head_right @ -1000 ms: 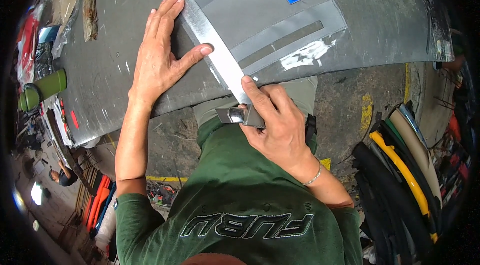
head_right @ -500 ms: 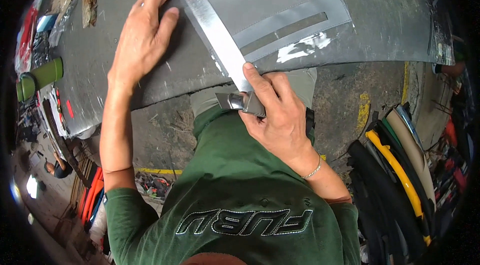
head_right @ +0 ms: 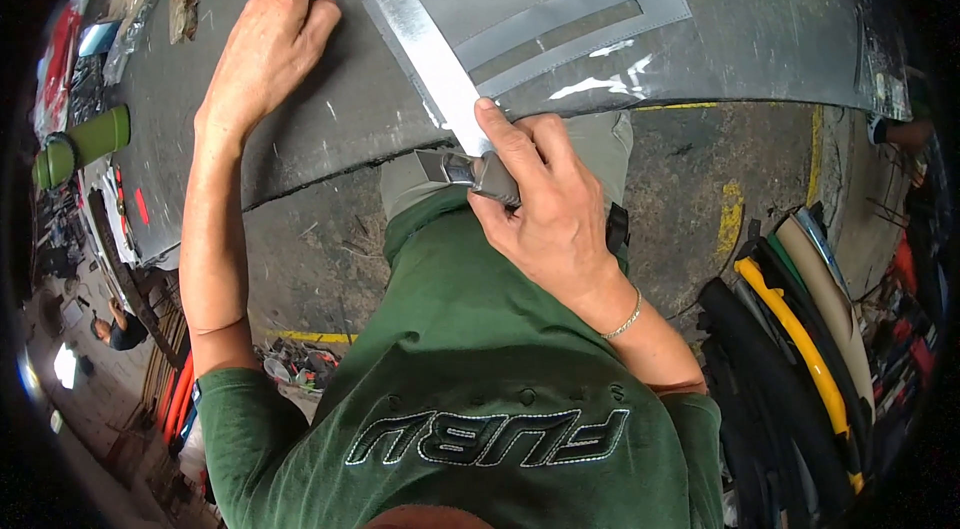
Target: Cutting rectangular slots into a piece of grey fabric using a utility knife and a metal ruler.
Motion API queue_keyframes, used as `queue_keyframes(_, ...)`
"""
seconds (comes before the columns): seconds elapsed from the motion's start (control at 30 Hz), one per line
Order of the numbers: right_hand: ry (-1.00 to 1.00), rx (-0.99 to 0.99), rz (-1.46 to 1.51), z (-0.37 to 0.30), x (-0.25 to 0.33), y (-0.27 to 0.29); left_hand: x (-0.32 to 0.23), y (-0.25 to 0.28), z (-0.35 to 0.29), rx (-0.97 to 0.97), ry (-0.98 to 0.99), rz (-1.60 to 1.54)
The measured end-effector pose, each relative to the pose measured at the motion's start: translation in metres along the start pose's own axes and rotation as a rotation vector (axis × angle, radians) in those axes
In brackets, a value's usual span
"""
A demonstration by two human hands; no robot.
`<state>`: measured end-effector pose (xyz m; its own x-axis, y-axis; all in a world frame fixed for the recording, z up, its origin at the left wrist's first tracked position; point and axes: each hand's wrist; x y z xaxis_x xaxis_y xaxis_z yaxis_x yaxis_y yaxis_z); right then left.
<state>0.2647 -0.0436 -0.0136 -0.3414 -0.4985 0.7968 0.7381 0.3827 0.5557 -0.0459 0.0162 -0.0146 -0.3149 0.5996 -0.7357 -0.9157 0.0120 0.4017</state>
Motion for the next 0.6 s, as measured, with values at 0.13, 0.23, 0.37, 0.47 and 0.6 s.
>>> queue_keyframes(0.13,-0.026,-0.002,0.017,-0.002,-0.003,0.002,-0.05,-0.022,0.017,0.116,0.773,0.715)
queue_keyframes(0.23,-0.015,-0.006,0.031,-0.002,-0.003,0.001,-0.049,-0.024,0.011,0.139,0.678,0.865)
queue_keyframes(0.37,-0.039,0.006,0.041,-0.001,-0.004,0.002,-0.045,-0.03,0.009,0.086,0.664,0.851)
queue_keyframes(0.47,-0.045,0.006,0.033,0.0,-0.001,0.004,-0.043,-0.03,0.006,0.058,0.626,0.869)
queue_keyframes(0.6,-0.043,0.004,0.029,0.001,-0.004,0.003,-0.046,-0.037,0.012,0.039,0.643,0.854)
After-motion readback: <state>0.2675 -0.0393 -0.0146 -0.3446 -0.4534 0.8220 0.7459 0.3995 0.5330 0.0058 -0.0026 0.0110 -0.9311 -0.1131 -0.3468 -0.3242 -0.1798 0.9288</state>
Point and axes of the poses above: each hand's wrist, its own z-axis towards the middle knuckle, its own y-axis out of the back of the hand, x = y × z, and after that the axes turned 9 degrees about y, right-handed
